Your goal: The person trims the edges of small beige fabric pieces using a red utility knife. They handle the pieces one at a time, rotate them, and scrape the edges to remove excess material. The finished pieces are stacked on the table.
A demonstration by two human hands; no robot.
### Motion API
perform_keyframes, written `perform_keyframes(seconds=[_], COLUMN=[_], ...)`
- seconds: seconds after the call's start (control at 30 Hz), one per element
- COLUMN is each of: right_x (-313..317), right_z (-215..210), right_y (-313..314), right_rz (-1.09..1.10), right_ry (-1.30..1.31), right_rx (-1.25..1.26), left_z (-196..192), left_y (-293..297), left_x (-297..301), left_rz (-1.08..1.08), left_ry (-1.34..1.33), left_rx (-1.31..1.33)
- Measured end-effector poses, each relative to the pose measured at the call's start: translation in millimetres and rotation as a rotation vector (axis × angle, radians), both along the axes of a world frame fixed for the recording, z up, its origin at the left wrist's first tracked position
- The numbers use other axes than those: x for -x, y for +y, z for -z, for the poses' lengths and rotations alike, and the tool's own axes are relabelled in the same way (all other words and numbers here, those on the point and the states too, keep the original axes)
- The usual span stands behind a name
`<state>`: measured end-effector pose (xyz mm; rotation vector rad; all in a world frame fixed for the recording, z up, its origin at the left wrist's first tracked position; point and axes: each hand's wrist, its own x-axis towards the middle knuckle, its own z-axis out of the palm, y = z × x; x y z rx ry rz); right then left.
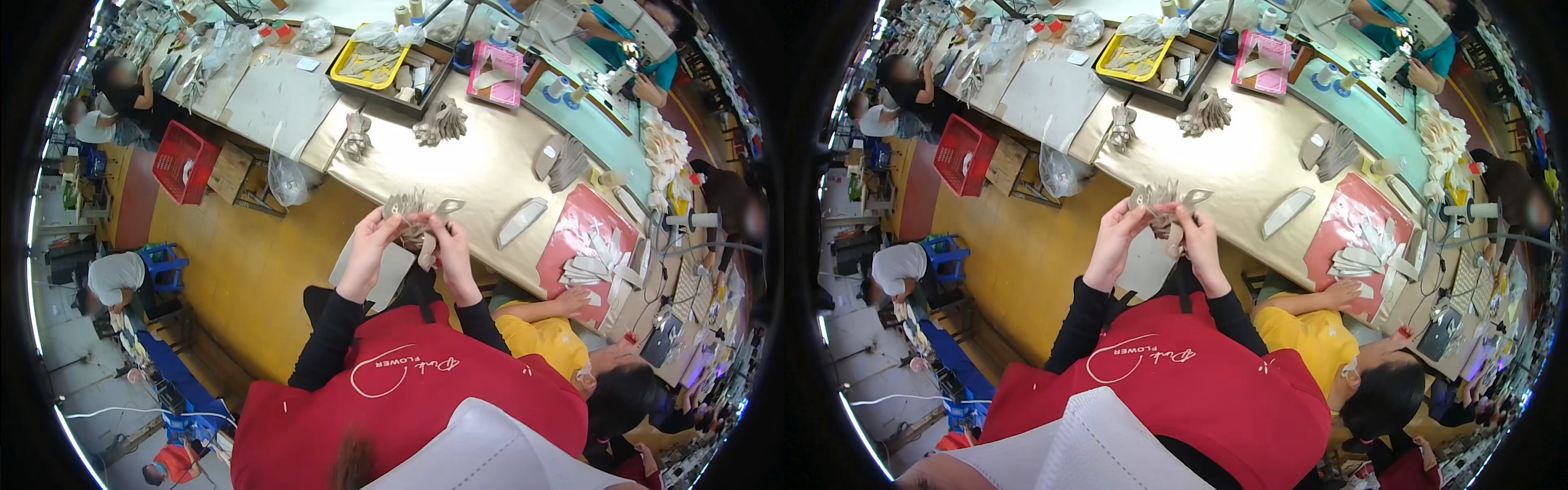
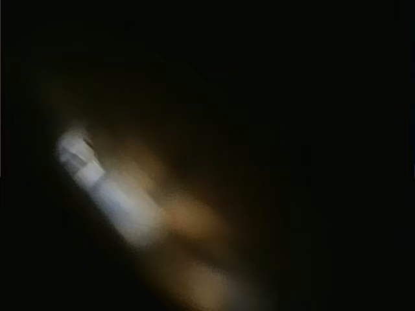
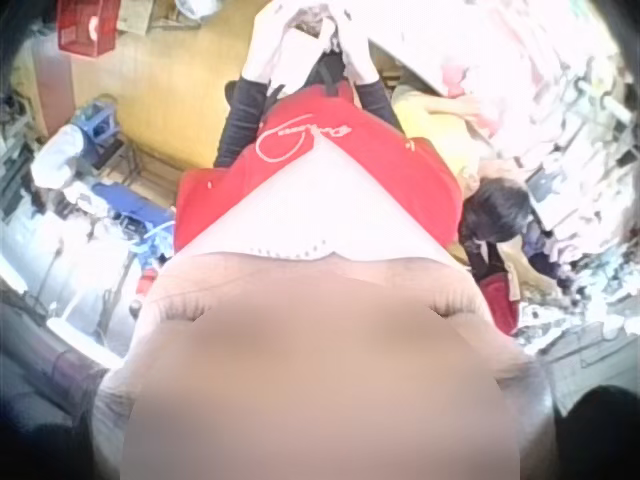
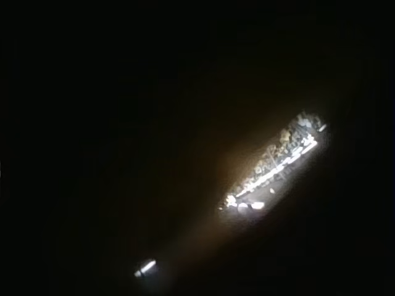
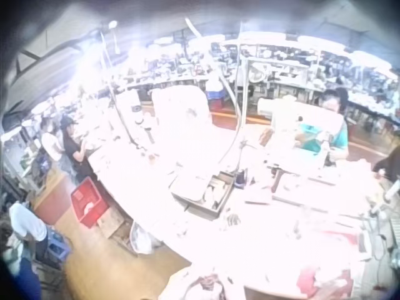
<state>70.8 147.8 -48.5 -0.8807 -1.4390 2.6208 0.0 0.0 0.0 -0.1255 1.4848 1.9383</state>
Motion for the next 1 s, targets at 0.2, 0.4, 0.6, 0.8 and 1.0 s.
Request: perform_keyframes(seconds=[0.2, 0.4, 0.6, 0.8, 1.0], right_x=[25, 56, 76, 78, 72], right_z=[17, 129, 201, 193, 196], right_y=[17, 3, -31, -43, -35], right_rz=[0.223, 0.211, 0.357, 0.390, 0.402], right_ry=[0.002, -0.151, -0.217, -0.177, -0.259], right_rx=[-0.023, -0.037, -0.015, -0.056, -0.133], left_z=[12, 133, 242, 239, 237], left_y=[10, 8, 8, 14, 15], left_x=[54, 130, 179, 162, 143], left_rz=[0.083, 0.345, 0.543, 0.663, 0.740], left_ry=[0.068, 0.114, 0.231, 1.233, 0.283], left_rx=[0.058, 0.149, 0.510, 0.391, 0.227])
